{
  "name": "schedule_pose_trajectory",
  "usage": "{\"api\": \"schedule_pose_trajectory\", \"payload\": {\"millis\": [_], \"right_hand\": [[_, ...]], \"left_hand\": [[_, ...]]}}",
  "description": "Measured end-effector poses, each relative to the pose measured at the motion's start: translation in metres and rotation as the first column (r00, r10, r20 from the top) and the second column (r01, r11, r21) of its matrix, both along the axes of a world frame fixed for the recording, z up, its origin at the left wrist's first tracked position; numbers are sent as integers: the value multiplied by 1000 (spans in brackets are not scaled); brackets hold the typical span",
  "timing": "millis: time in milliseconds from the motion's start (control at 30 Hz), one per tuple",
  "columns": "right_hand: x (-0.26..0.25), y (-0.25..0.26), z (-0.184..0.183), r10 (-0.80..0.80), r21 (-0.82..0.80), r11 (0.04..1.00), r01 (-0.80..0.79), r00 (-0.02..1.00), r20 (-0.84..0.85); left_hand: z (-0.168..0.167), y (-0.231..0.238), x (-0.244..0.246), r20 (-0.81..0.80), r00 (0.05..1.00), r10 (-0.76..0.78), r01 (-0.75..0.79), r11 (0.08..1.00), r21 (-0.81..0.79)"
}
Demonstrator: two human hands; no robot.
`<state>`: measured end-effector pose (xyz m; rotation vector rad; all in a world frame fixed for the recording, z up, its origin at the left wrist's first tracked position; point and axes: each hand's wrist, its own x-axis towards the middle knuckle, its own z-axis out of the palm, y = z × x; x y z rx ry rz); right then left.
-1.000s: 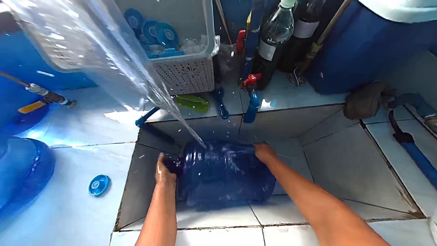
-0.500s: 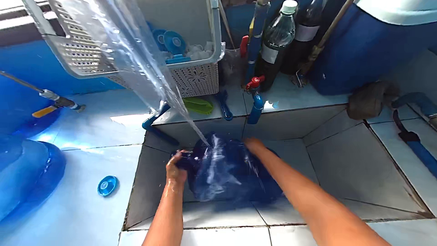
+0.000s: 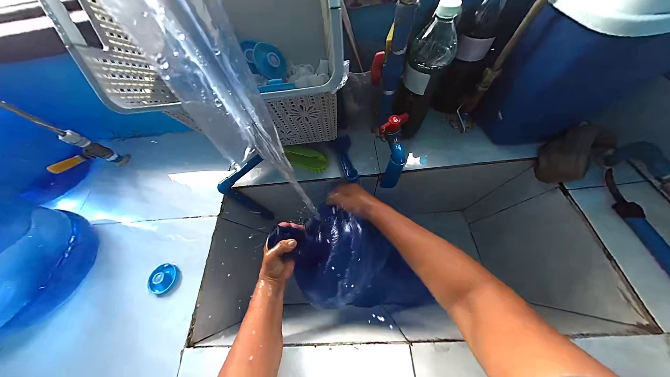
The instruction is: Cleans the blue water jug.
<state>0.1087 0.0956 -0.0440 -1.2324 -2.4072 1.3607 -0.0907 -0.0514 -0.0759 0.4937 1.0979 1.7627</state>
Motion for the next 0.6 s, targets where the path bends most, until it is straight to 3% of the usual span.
{"api": "schedule_pose_trajectory", "payload": {"millis": [67, 133, 167, 200, 267, 300, 333, 400, 433, 467, 533, 567, 600], "right_hand": [[65, 3, -67, -175, -64, 980, 186, 973, 152], [100, -10, -85, -208, -80, 966, 246, 921, 331], [100, -20, -75, -221, -54, 966, 253, 917, 333], [91, -34, -59, -261, 9, 963, 268, 931, 253], [60, -69, -36, -299, 266, 911, 314, 949, -96], [42, -89, -36, -178, 411, 865, 287, 943, -282], [23, -105, -33, 26, 531, 827, 185, 931, -365], [-11, -113, -3, 376, 641, 741, -200, 914, -150], [-24, -100, 23, 422, 546, 759, -356, 906, 3], [-34, -73, 45, 397, 359, 843, -401, 914, 87], [-28, -8, 37, 152, 44, 987, -153, 988, 18], [-10, 10, 10, -6, -81, 997, 3, 999, -32], [17, 12, -23, -147, -148, 978, 146, 989, 3]], "left_hand": [[0, 6, -15, -57, 973, 224, -231, 948, -219], [9, 20, -20, -106, 879, 465, -462, 776, -429], [15, 25, -12, -137, 870, 473, -483, 765, -426], [19, 23, -3, -137, 902, 409, -431, 837, -338], [8, 14, -4, -24, 986, 163, -164, 985, -56], [1, 10, -5, 37, 993, 111, -111, 994, -11], [1, 9, 2, 48, 984, 170, -166, 983, -84], [12, 11, 16, 22, 944, 328, -309, 907, -287], [17, 8, 21, 4, 960, 278, -269, 931, -248], [16, 3, 20, -3, 988, 155, -154, 980, -126], [7, -1, 7, 18, 998, -61, 60, 996, 61], [0, -3, -2, 28, 997, -69, 67, 996, 51], [-4, -4, -7, 23, 999, 48, -47, 998, -46]]}}
